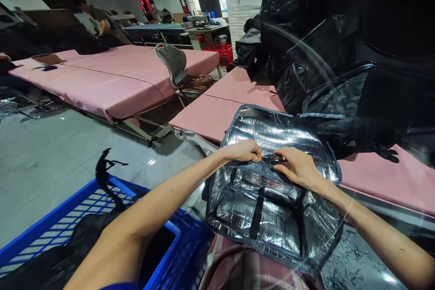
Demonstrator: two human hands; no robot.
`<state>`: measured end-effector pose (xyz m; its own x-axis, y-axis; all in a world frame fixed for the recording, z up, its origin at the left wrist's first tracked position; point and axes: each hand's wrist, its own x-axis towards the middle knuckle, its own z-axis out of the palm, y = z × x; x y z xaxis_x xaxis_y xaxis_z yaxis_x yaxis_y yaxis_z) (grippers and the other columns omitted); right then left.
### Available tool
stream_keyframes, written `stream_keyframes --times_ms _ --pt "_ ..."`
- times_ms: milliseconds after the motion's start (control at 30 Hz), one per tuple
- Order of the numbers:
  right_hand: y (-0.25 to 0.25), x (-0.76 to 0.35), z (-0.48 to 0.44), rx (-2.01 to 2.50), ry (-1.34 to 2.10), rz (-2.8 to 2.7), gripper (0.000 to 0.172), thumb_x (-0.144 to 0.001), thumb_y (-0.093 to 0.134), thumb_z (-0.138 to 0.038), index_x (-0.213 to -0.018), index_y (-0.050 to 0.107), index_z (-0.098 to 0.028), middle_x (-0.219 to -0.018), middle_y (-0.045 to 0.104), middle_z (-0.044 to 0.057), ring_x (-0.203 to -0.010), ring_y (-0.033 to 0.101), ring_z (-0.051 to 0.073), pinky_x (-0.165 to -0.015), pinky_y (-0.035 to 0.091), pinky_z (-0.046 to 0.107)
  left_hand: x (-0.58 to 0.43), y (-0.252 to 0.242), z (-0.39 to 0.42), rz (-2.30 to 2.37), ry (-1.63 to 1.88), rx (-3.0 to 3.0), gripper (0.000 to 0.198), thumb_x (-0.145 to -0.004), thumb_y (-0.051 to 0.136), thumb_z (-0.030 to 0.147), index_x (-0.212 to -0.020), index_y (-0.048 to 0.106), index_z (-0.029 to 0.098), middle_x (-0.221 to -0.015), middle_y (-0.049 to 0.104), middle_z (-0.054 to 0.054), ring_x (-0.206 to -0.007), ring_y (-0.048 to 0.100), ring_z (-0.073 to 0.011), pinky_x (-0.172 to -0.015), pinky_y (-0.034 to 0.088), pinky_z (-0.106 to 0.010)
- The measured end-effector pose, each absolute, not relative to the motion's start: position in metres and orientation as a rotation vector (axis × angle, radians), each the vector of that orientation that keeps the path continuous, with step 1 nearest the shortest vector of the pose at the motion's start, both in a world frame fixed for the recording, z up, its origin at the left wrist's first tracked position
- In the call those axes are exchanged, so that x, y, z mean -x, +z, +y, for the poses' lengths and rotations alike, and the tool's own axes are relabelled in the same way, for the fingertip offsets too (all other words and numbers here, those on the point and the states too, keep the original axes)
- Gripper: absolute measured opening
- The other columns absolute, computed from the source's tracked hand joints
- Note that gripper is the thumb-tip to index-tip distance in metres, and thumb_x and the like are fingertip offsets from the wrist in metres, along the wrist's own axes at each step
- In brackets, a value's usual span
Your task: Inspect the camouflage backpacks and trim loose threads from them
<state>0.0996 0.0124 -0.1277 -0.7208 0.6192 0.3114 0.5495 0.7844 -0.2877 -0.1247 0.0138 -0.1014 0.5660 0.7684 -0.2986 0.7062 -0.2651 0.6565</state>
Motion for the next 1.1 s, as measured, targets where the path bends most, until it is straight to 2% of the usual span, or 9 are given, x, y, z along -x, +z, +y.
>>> stream_keyframes --times_ms 100,200,300,667,867,1000,1100 --pt "-0.130 -0.095 0.010 0.728 -0.208 -2.585 0.019 -0.089 0.046 -0.026 -0.099 0.060 -0.017 -0.085 0.064 0.004 -0.074 0.049 0.017 -0.062 0.029 0.030 0.125 -0.101 0.015 1.141 0.106 -2.027 0.009 -0.062 0.044 0.015 -0.056 0.050 0.015 -0.052 0.040 0.004 -0.053 0.033 -0.0094 -0.054 0.025 -0.023" --pt "-0.129 -0.089 0.010 0.611 -0.481 -2.595 0.022 -0.091 0.041 -0.019 -0.099 0.062 -0.019 -0.082 0.064 0.003 -0.069 0.045 0.016 -0.062 0.026 0.031 0.125 -0.103 0.016 1.119 0.109 -2.050 0.009 -0.061 0.044 0.014 -0.052 0.046 0.015 -0.050 0.036 0.005 -0.052 0.030 -0.0090 -0.053 0.023 -0.023" --pt "-0.127 -0.086 0.010 0.523 -0.606 -2.626 0.026 -0.093 0.038 -0.016 -0.101 0.062 -0.021 -0.081 0.064 0.001 -0.068 0.043 0.015 -0.062 0.025 0.032 0.126 -0.105 0.016 1.125 0.110 -2.061 0.010 -0.061 0.044 0.014 -0.052 0.046 0.015 -0.050 0.035 0.005 -0.051 0.030 -0.0088 -0.053 0.023 -0.023" --pt "-0.126 -0.077 0.010 0.484 -0.504 -2.610 0.026 -0.092 0.039 -0.014 -0.092 0.064 -0.020 -0.073 0.061 0.002 -0.067 0.041 0.015 -0.060 0.022 0.031 0.126 -0.110 0.017 1.180 0.115 -2.098 0.013 -0.061 0.044 0.010 -0.055 0.054 0.014 -0.050 0.043 0.005 -0.052 0.034 -0.0089 -0.053 0.024 -0.022" --pt "-0.125 -0.126 0.006 0.664 -0.304 -2.563 0.018 -0.090 0.046 -0.020 -0.093 0.064 -0.020 -0.080 0.065 0.002 -0.071 0.046 0.015 -0.061 0.027 0.029 0.125 -0.109 0.006 1.310 0.124 -2.180 0.016 -0.071 0.048 0.013 -0.070 0.064 0.015 -0.069 0.061 0.000 -0.063 0.049 -0.0116 -0.061 0.031 -0.021" --pt "-0.130 -0.155 0.004 0.776 -0.346 -2.552 0.021 -0.089 0.047 -0.017 -0.096 0.065 -0.023 -0.081 0.067 0.001 -0.072 0.048 0.014 -0.062 0.028 0.029 0.102 -0.111 -0.008 1.326 0.244 -2.358 0.015 -0.078 0.054 0.027 -0.082 0.065 0.018 -0.082 0.063 -0.003 -0.074 0.053 -0.0156 -0.063 0.033 -0.023" --pt "-0.133 -0.159 0.004 0.835 -0.328 -2.509 0.018 -0.089 0.049 -0.021 -0.096 0.065 -0.022 -0.084 0.067 0.002 -0.072 0.049 0.014 -0.062 0.030 0.029 0.081 -0.115 -0.009 1.319 0.304 -2.433 0.016 -0.079 0.050 0.023 -0.075 0.065 0.017 -0.079 0.062 -0.004 -0.074 0.053 -0.0162 -0.061 0.033 -0.024"
